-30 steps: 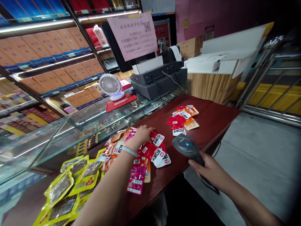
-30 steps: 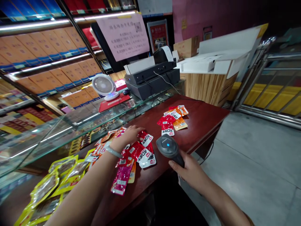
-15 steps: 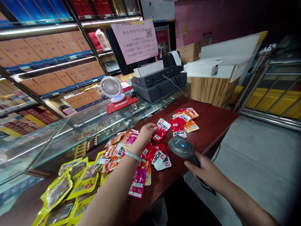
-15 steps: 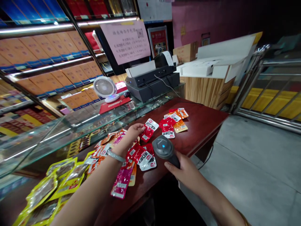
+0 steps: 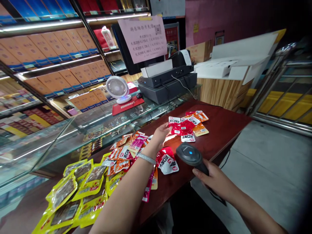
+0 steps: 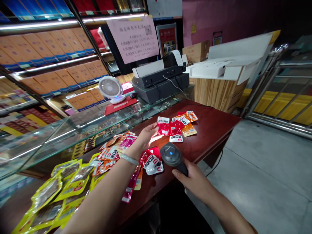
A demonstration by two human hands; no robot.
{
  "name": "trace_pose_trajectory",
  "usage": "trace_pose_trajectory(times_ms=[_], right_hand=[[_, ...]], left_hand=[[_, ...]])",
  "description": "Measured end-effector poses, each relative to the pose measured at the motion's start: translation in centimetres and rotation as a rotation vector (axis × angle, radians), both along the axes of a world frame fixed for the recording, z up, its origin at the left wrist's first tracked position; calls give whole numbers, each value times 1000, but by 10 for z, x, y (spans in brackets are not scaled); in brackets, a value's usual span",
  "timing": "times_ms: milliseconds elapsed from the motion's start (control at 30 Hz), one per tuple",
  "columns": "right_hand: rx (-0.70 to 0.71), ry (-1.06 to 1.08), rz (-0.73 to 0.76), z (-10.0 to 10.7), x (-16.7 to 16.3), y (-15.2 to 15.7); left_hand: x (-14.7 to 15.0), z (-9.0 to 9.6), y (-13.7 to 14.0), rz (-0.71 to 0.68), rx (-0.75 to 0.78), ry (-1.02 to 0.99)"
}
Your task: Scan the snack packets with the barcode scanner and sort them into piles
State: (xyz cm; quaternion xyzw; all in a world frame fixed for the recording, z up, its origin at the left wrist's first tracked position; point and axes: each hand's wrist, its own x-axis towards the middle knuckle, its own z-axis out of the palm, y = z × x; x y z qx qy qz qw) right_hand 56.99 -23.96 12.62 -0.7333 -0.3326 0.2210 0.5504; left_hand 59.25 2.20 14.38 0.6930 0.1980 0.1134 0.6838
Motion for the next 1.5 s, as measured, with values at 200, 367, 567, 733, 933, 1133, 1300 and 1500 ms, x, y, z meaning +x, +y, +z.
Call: trace_pose_trajectory(times_ms=[200,367,567,733,933,1133,1300,1500], right_hand=[[9,28,-20,-4,1,-5],[-24,28,-2,-4,2,-12],[-16,0,17,-8,3,-15],[15,-36,31,-8,3,-12],[12,-54,73,-4,1,-11],[37,-60,134,11,-2,3],[77,-48,136,15,-2,10],[59,-33,110,10,2,8]], left_hand=[[-7,-4,15,47,481,83],[-44,17,27,-210,1014,274],[-74,42,29,-541,1404,564],[-72,33,43,-487,1321,542],[-63,31,48,-111,1004,357],[-44,19,22,41,513,120],[-38,10,4,41,485,65],[-23,-1,2,72,348,59]])
